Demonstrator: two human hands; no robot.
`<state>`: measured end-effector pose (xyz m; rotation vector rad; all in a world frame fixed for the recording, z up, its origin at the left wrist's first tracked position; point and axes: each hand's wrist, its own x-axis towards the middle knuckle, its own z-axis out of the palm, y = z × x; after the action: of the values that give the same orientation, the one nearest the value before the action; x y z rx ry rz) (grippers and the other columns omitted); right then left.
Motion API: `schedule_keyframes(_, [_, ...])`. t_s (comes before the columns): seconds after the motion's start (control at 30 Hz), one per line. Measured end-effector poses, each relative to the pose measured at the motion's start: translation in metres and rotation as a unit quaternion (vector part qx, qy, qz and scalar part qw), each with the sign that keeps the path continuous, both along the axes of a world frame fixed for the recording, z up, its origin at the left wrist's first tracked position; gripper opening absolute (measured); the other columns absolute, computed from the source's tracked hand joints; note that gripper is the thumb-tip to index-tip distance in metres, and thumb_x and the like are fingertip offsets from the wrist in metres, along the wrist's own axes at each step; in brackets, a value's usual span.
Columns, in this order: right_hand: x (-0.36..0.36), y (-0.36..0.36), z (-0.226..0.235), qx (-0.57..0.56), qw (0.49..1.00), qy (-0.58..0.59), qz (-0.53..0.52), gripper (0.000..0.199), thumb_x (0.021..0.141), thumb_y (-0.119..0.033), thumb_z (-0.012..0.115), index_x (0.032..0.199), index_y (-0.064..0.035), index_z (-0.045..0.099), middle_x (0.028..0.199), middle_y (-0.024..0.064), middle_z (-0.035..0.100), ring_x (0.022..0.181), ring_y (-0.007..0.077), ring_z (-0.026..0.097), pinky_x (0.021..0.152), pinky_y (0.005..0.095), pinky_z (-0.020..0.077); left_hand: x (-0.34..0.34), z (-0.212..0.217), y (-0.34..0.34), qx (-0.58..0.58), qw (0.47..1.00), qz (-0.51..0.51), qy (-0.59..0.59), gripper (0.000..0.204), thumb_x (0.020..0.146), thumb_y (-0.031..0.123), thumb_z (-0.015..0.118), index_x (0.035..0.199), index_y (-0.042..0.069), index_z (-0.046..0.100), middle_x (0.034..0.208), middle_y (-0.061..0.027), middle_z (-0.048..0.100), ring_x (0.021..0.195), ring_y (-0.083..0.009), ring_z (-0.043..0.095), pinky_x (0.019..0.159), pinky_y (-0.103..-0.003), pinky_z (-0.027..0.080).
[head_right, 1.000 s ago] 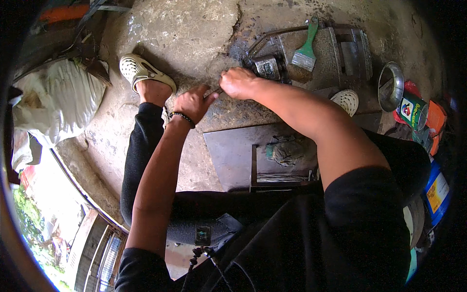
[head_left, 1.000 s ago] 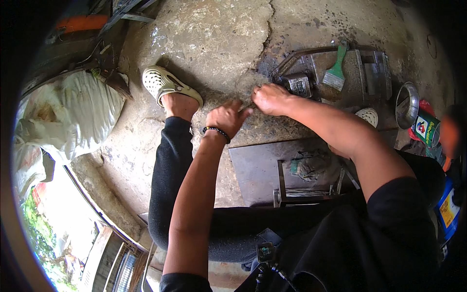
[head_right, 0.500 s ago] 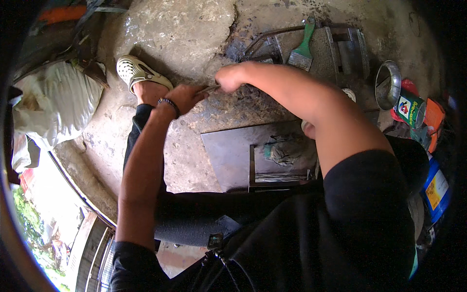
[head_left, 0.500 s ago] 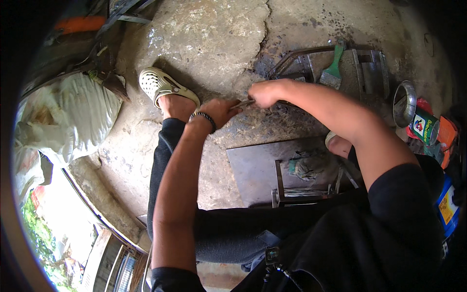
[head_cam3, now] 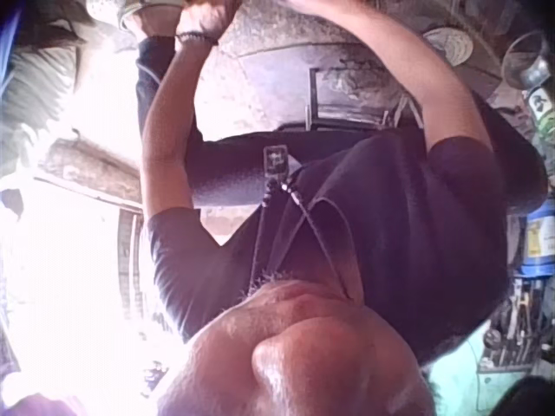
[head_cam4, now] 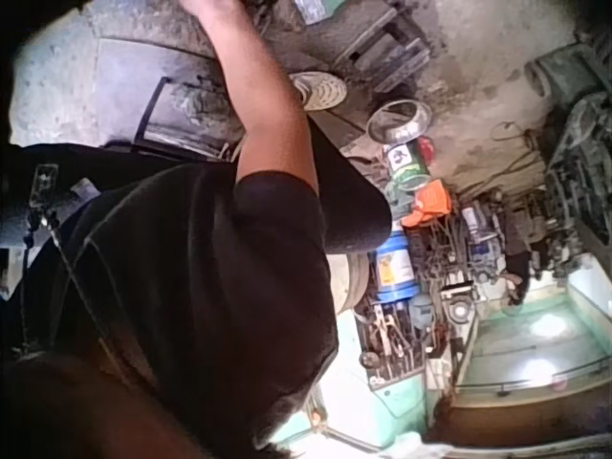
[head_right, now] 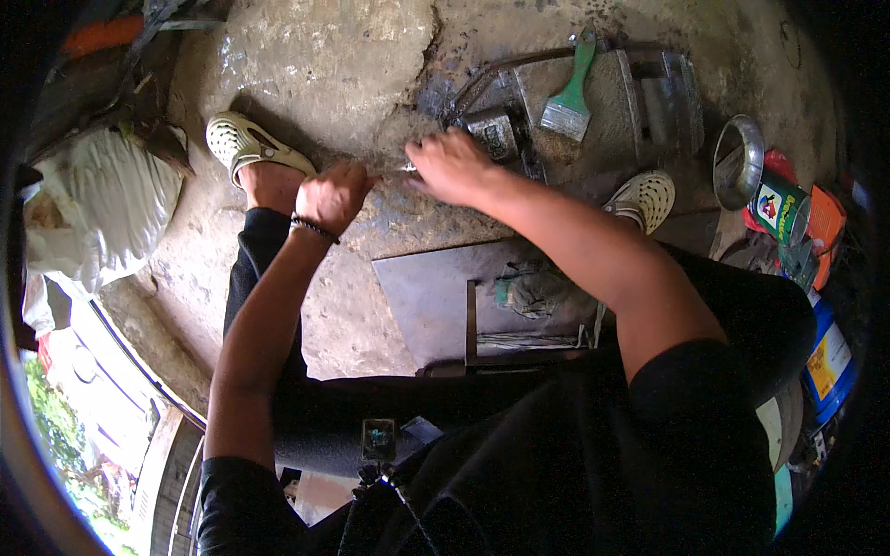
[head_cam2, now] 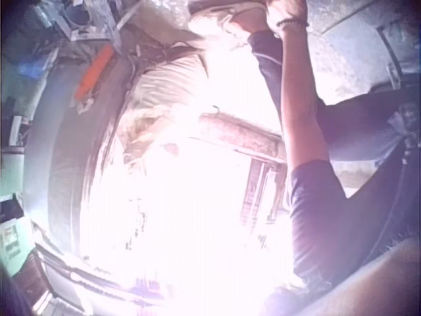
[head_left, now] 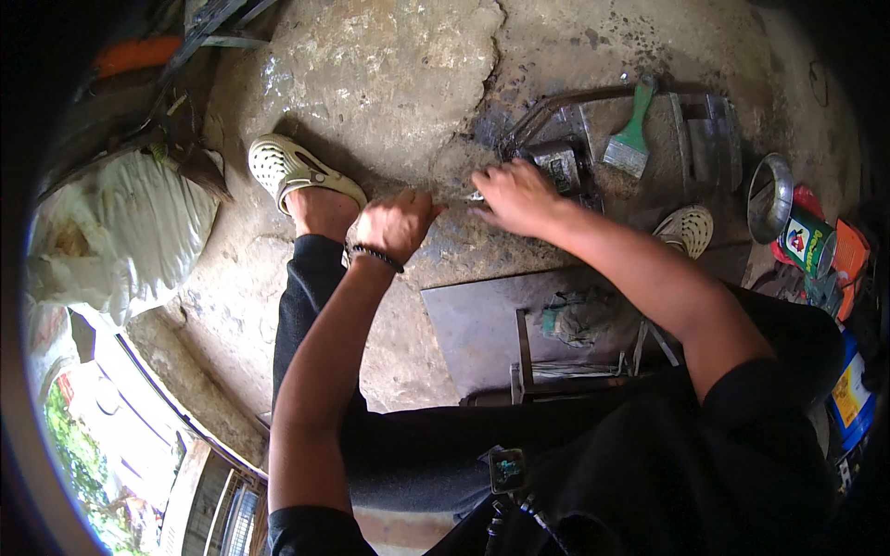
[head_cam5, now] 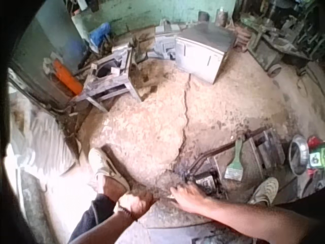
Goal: The person sits on the floor and uses a wrench to tighten a bolt on a metal part clamped in a vise. They adjust the part and continue tightening the bolt with both hands.
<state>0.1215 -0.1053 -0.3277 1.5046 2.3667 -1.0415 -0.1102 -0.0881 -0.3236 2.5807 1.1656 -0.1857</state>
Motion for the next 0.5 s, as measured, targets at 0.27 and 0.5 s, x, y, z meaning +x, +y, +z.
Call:
schedule_keyframes(0.27, [0.022, 0.018, -0.014, -0.017, 0.988, 0.037, 0.147, 0.022, 0.096, -0.019, 0.049, 0.100, 0.0006, 0.057, 0.097, 0.0233, 0.067, 0.088, 0.0386, 0.069, 0.078, 0.0479, 0.0567, 0.003, 0.002, -0.023, 0.029, 0.999, 0.043, 0.004, 0.025, 0.092, 0.040, 0.063, 0.089, 0.015, 0.062, 0.079, -0.0051, 0.063, 0.073, -0.0279, 0.068, 0.064, -0.042, 0.053])
schedule_keyframes(0.5, [0.019, -0.003, -0.015, 0.081, 0.990, 0.008, 0.116, 0.020, 0.095, -0.014, 0.046, 0.104, -0.0006, 0.058, 0.103, 0.0218, 0.068, 0.091, 0.0366, 0.069, 0.087, 0.0489, 0.0529, -0.005, -0.003, -0.025, 0.065, 0.998, 0.018, -0.019, 0.016, 0.092, 0.027, 0.062, 0.104, 0.018, 0.066, 0.081, -0.0048, 0.062, 0.080, -0.0257, 0.067, 0.068, -0.044, 0.050])
